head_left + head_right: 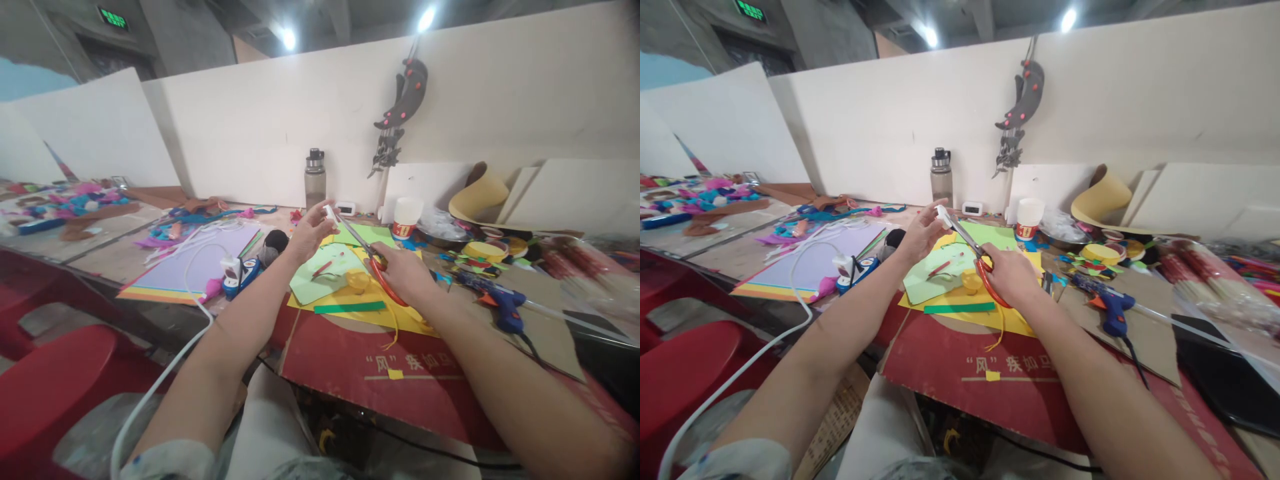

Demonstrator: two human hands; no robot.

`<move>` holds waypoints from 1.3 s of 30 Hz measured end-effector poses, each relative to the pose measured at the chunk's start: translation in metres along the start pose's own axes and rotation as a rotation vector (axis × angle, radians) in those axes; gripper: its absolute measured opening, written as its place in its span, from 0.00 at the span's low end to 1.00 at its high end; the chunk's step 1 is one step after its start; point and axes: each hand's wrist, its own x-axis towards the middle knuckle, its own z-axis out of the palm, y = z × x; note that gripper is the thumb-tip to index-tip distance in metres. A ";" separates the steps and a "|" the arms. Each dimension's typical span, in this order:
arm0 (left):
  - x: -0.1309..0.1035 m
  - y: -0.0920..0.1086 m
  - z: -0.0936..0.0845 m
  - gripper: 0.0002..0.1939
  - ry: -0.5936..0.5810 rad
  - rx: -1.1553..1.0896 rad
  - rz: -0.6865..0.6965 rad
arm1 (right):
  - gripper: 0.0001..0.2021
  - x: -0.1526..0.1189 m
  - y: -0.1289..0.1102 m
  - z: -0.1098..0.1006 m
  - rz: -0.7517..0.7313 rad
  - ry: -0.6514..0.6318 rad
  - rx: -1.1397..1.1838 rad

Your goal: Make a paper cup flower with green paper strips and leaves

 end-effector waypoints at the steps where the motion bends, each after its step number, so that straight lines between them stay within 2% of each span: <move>1: 0.000 0.001 -0.001 0.31 -0.005 0.005 0.004 | 0.17 0.000 -0.001 -0.001 -0.007 -0.008 -0.020; 9: -0.002 -0.001 -0.001 0.32 -0.051 0.013 0.000 | 0.17 -0.001 -0.005 -0.001 -0.018 -0.016 -0.090; 39: 0.000 0.001 -0.007 0.32 -0.076 0.042 0.014 | 0.18 0.000 -0.007 -0.006 -0.022 -0.055 -0.146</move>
